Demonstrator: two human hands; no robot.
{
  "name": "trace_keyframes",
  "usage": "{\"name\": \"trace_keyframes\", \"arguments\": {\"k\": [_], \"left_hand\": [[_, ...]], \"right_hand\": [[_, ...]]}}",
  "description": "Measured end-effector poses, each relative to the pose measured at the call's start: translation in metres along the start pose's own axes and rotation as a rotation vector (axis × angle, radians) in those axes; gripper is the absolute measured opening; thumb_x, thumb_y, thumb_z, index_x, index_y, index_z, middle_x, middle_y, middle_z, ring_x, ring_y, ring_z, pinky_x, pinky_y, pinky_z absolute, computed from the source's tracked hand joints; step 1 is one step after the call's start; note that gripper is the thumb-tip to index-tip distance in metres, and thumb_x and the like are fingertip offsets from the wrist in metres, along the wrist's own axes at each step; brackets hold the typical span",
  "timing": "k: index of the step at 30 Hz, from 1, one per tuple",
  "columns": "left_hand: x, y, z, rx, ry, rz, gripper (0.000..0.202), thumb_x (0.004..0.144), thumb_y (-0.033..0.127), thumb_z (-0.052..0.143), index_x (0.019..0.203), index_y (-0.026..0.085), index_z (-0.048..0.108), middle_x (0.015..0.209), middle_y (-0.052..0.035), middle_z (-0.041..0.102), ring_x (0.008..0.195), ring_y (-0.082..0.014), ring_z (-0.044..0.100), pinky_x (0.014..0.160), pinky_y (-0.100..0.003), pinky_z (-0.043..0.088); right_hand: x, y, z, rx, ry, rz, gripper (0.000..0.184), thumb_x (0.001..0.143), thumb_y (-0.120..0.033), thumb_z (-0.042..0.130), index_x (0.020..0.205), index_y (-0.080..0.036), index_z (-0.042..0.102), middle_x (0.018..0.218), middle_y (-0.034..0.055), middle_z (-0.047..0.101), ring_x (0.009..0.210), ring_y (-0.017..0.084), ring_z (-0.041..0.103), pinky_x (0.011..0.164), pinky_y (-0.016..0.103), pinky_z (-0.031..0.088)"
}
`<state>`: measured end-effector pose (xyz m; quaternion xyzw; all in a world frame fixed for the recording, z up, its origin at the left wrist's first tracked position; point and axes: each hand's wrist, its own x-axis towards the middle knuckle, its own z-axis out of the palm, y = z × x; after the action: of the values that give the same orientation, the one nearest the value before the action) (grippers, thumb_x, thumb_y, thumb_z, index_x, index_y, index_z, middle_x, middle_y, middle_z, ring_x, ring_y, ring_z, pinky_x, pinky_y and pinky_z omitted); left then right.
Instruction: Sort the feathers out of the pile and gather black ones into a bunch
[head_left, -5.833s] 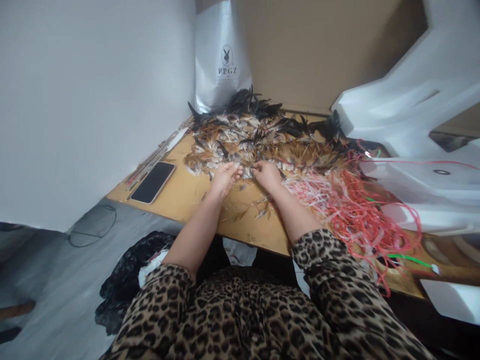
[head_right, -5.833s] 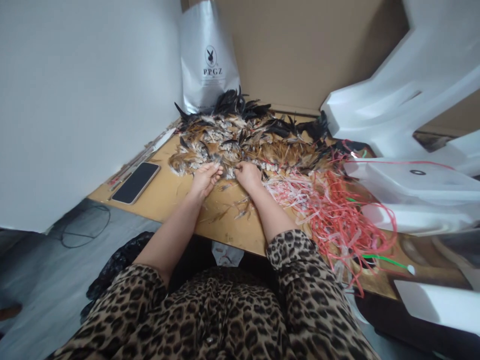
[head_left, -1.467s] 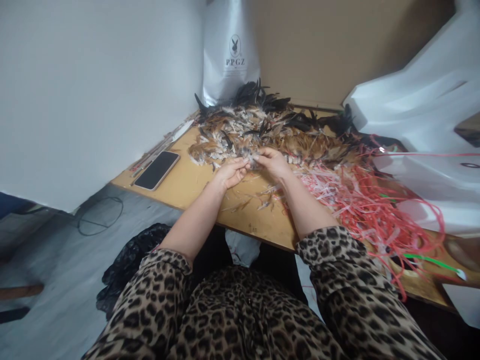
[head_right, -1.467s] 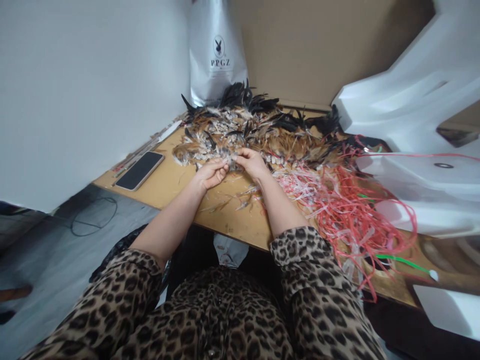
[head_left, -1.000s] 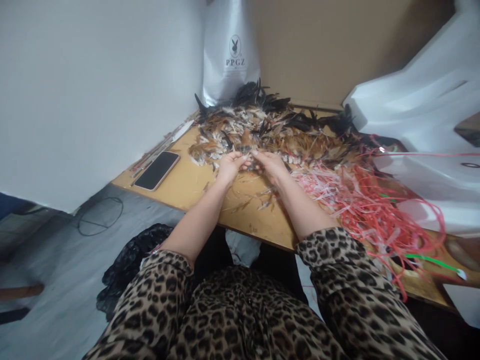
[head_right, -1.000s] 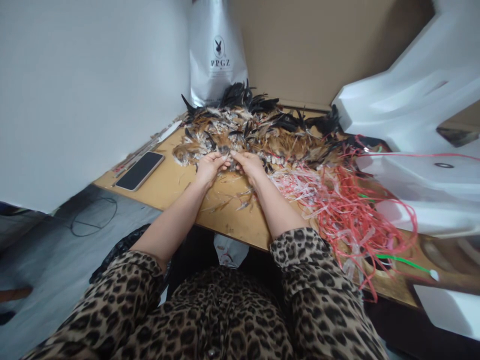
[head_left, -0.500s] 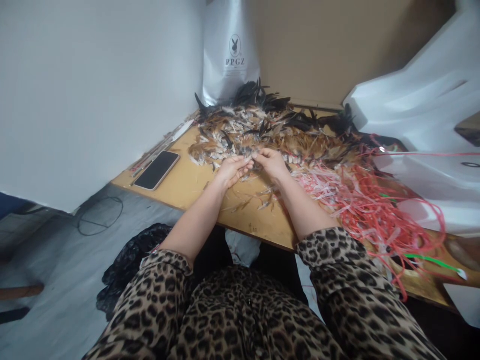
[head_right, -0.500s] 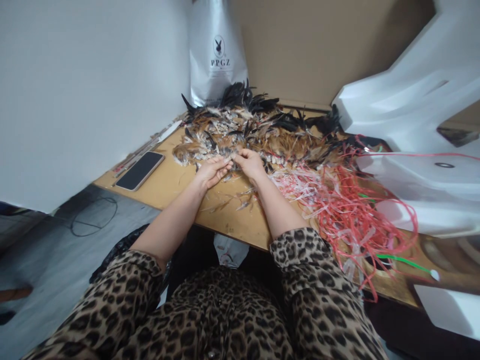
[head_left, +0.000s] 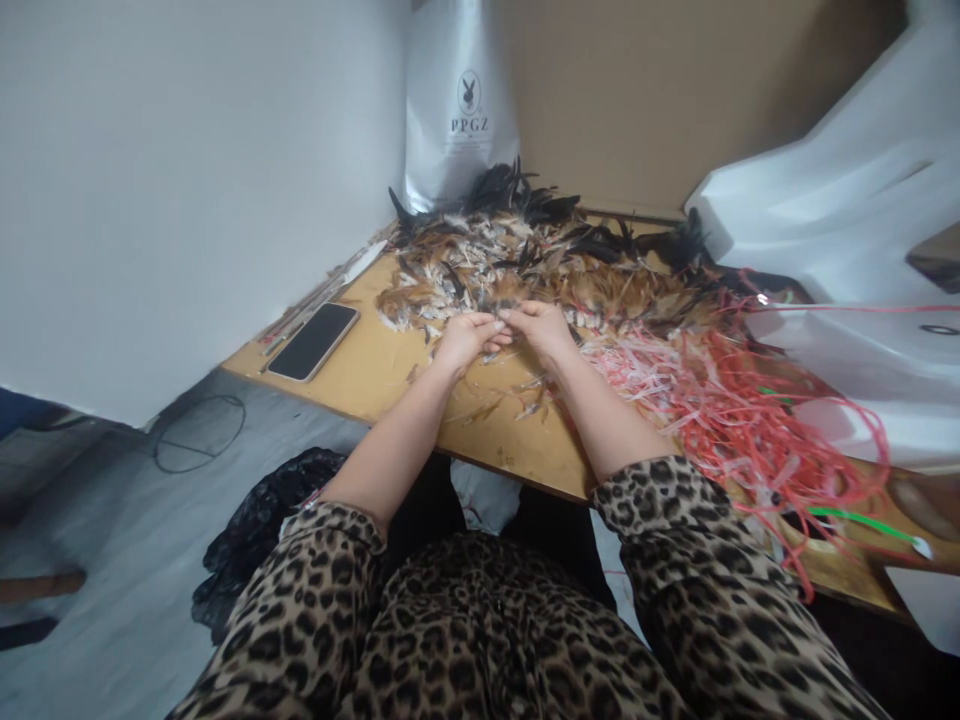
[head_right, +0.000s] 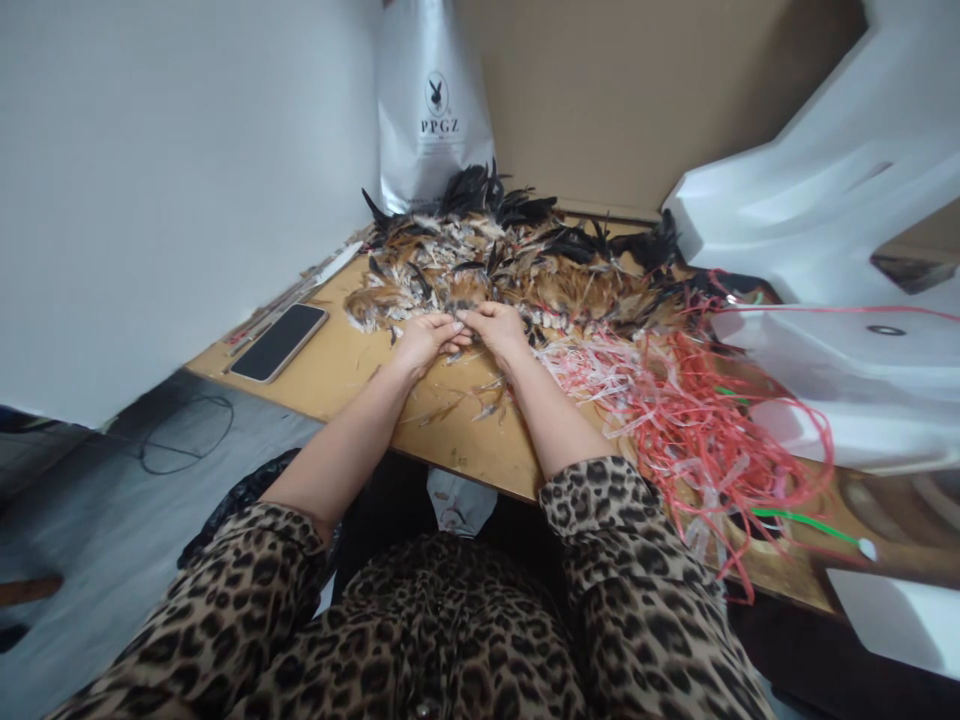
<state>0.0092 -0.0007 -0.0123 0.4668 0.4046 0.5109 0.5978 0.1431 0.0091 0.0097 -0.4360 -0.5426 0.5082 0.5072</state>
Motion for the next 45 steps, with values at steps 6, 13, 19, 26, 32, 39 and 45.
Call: {"name": "trace_keyframes", "arguments": {"k": [6, 13, 19, 26, 32, 39, 45], "left_hand": [[-0.002, 0.001, 0.0, -0.024, -0.029, -0.038, 0.015, 0.068, 0.022, 0.068, 0.074, 0.008, 0.065, 0.075, -0.0079, 0.068, 0.057, -0.0076, 0.062, 0.051, -0.015, 0.045], [-0.003, 0.001, 0.002, 0.044, 0.005, 0.004, 0.008, 0.071, 0.016, 0.063, 0.072, 0.008, 0.065, 0.069, -0.0071, 0.067, 0.055, -0.009, 0.062, 0.051, -0.017, 0.047], [-0.005, 0.002, 0.004, 0.07, -0.004, -0.011, 0.009, 0.071, 0.017, 0.063, 0.076, 0.009, 0.066, 0.073, -0.0083, 0.069, 0.062, -0.0108, 0.065, 0.055, -0.017, 0.048], [-0.005, 0.002, 0.001, 0.043, -0.041, -0.052, 0.011, 0.07, 0.019, 0.065, 0.073, 0.008, 0.065, 0.071, -0.0088, 0.069, 0.058, -0.0095, 0.063, 0.054, -0.016, 0.047], [-0.002, 0.004, -0.003, -0.091, 0.019, -0.041, 0.014, 0.07, 0.022, 0.067, 0.075, 0.009, 0.064, 0.072, -0.0074, 0.068, 0.063, -0.01, 0.064, 0.056, -0.016, 0.047], [0.002, 0.003, -0.01, -0.314, 0.014, -0.037, 0.015, 0.068, 0.022, 0.069, 0.077, 0.011, 0.064, 0.079, -0.0059, 0.069, 0.07, -0.0097, 0.064, 0.069, -0.02, 0.05], [-0.002, 0.007, -0.007, -0.339, -0.001, -0.08, 0.009, 0.07, 0.017, 0.066, 0.077, 0.011, 0.065, 0.082, -0.0073, 0.069, 0.073, -0.0111, 0.064, 0.081, -0.028, 0.049]], "right_hand": [[0.002, 0.002, -0.003, -0.025, -0.009, 0.006, 0.033, 0.051, -0.043, 0.073, 0.054, -0.015, 0.055, 0.051, -0.004, 0.053, 0.05, 0.008, 0.043, 0.051, 0.022, 0.034], [0.0, -0.006, -0.001, -0.185, -0.011, -0.075, 0.029, 0.055, -0.04, 0.07, 0.055, -0.014, 0.058, 0.05, -0.0036, 0.05, 0.049, 0.007, 0.041, 0.05, 0.023, 0.032], [-0.002, -0.009, -0.002, -0.202, -0.02, -0.051, 0.029, 0.054, -0.04, 0.07, 0.056, -0.014, 0.058, 0.05, -0.0034, 0.05, 0.049, 0.008, 0.042, 0.049, 0.022, 0.032], [-0.004, -0.013, -0.004, -0.173, -0.05, -0.011, 0.03, 0.05, -0.04, 0.073, 0.058, -0.014, 0.06, 0.053, -0.0029, 0.054, 0.052, 0.009, 0.046, 0.052, 0.023, 0.036], [0.003, -0.002, -0.004, -0.239, -0.044, -0.205, 0.035, 0.062, -0.044, 0.066, 0.079, -0.014, 0.063, 0.072, 0.0017, 0.062, 0.064, 0.013, 0.053, 0.063, 0.027, 0.042], [-0.007, -0.009, -0.006, -0.971, 0.013, -0.623, 0.044, 0.077, -0.042, 0.053, 0.113, -0.017, 0.055, 0.1, 0.0105, 0.06, 0.092, 0.024, 0.052, 0.081, 0.036, 0.037], [-0.014, -0.013, -0.002, -1.241, -0.009, -0.658, 0.047, 0.083, -0.041, 0.044, 0.122, -0.015, 0.047, 0.107, 0.0135, 0.056, 0.098, 0.028, 0.046, 0.083, 0.038, 0.028]]}}
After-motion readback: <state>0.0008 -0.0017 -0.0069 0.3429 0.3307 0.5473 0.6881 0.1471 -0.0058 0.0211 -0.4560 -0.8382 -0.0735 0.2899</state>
